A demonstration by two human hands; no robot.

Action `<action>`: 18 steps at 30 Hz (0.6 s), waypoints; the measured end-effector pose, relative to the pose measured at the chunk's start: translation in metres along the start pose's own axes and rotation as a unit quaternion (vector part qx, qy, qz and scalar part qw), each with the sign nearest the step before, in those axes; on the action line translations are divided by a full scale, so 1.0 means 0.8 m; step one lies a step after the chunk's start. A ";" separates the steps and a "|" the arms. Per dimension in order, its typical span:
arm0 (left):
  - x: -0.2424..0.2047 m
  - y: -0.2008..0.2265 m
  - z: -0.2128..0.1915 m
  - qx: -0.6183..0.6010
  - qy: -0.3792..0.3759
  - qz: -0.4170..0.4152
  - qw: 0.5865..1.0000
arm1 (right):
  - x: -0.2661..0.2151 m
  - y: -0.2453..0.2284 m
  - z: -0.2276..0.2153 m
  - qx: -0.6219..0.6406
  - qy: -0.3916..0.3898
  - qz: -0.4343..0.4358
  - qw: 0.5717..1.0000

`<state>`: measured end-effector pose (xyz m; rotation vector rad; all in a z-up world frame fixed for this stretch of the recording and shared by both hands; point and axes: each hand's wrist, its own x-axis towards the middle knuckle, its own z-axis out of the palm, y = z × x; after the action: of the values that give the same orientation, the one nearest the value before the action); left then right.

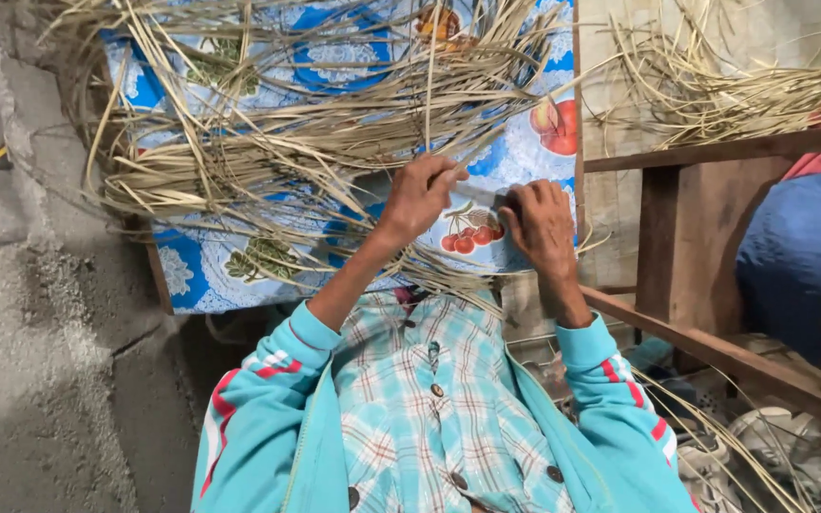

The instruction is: Splitting and weaving natural fibers by hand and with a knife to create a braided structure.

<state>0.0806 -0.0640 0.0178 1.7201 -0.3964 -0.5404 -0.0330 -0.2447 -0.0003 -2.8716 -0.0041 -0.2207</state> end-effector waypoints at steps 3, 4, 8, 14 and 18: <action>-0.005 0.021 -0.005 -0.064 -0.005 -0.045 0.997 | -0.003 0.009 0.002 0.079 -0.008 0.008 0.997; -0.007 0.024 -0.005 -0.104 -0.005 -0.071 0.992 | -0.004 0.011 0.000 0.107 -0.011 0.017 0.994; -0.011 0.028 -0.002 -0.158 0.008 -0.111 0.981 | -0.002 -0.008 -0.040 0.286 -0.037 0.142 0.947; -0.014 0.043 0.007 -0.117 -0.034 -0.091 0.988 | 0.037 -0.049 -0.060 0.534 0.031 0.233 0.812; -0.017 0.052 0.007 -0.088 -0.048 -0.101 0.990 | 0.061 -0.075 -0.068 0.557 0.041 0.212 0.802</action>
<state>0.0675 -0.0699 0.0597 1.5763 -0.2349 -0.7853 0.0057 -0.2016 0.0745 -1.6152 0.3854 -0.1655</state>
